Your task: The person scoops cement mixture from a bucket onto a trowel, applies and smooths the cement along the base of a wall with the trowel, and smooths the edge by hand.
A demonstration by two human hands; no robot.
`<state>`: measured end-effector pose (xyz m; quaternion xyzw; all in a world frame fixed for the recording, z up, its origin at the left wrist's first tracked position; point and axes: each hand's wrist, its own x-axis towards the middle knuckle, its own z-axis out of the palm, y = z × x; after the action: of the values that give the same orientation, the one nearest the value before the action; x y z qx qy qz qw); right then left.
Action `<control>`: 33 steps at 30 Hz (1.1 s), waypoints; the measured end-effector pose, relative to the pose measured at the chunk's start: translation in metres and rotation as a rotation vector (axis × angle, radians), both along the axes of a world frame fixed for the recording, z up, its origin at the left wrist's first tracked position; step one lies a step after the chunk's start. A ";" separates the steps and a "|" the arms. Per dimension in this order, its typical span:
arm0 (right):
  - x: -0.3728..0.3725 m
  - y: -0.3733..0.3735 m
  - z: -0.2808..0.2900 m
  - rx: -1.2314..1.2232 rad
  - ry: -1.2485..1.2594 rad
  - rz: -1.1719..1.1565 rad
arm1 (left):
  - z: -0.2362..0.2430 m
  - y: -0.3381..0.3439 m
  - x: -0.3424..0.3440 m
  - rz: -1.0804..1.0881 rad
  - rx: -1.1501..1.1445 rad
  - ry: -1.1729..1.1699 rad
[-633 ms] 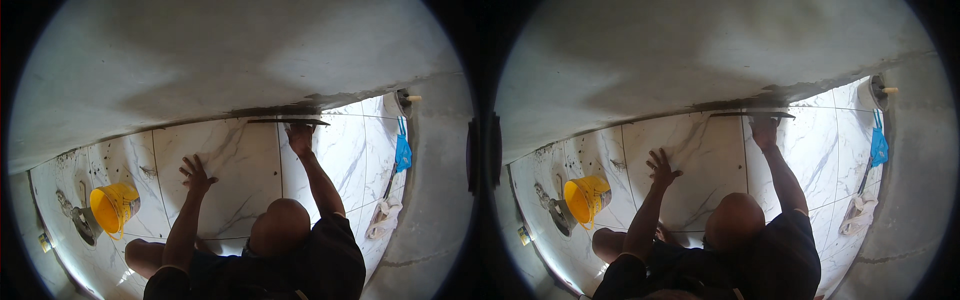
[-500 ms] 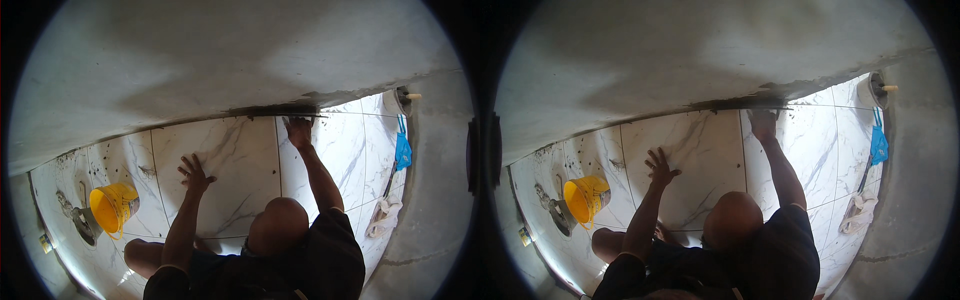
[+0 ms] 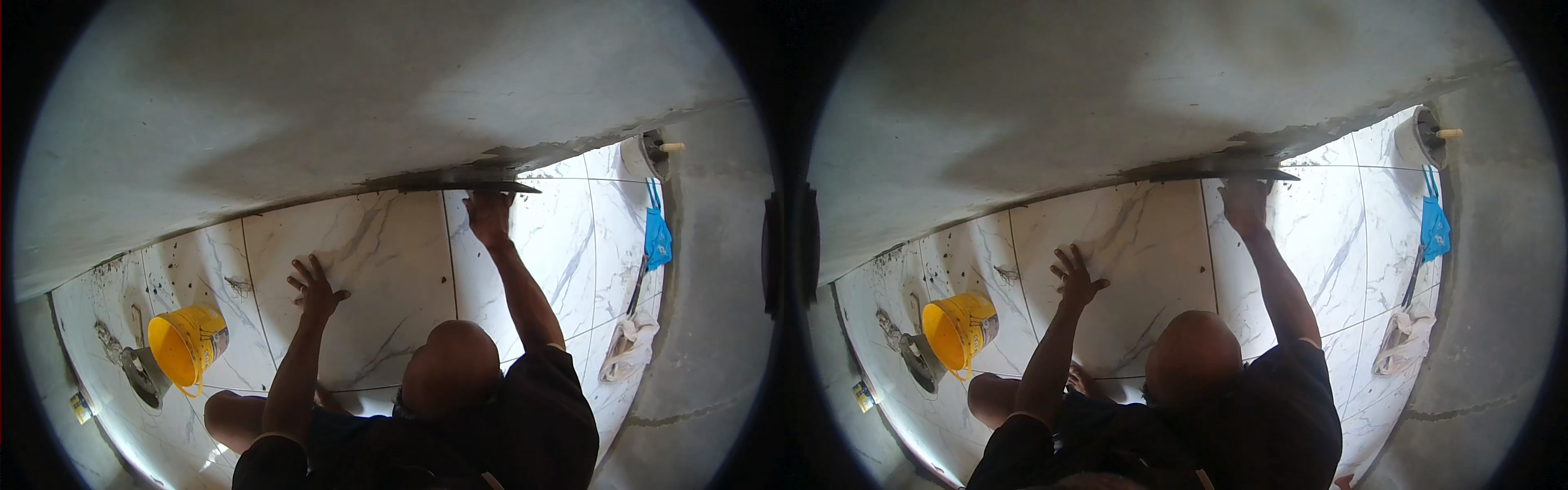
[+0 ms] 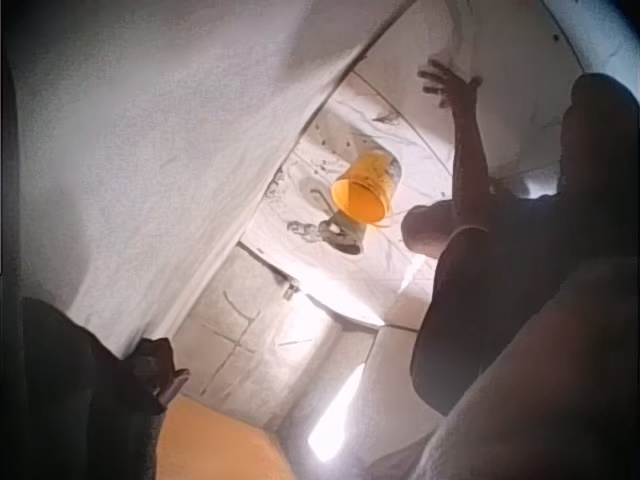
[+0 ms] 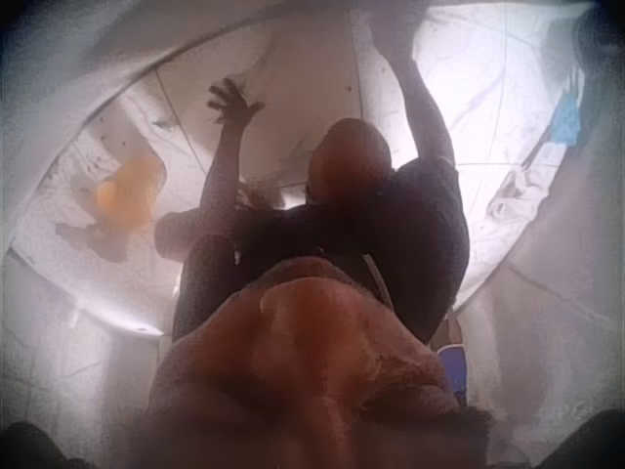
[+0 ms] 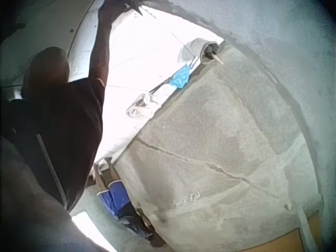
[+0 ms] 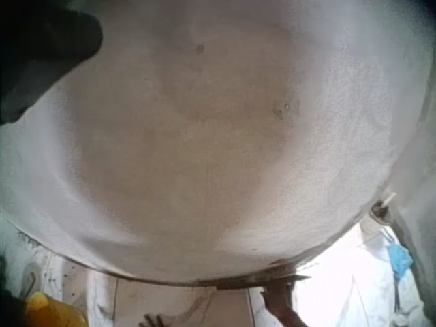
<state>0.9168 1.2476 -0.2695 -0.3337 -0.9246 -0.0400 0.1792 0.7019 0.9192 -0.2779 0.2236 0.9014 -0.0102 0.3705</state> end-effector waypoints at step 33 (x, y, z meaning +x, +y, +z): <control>0.025 0.054 -0.003 -0.252 -0.219 -0.157 | -0.004 -0.008 -0.002 -0.009 -0.045 0.013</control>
<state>0.9420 1.3015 -0.2722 -0.4185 -0.9073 0.0264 0.0304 0.6999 0.9117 -0.2822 0.2192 0.9023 -0.0336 0.3697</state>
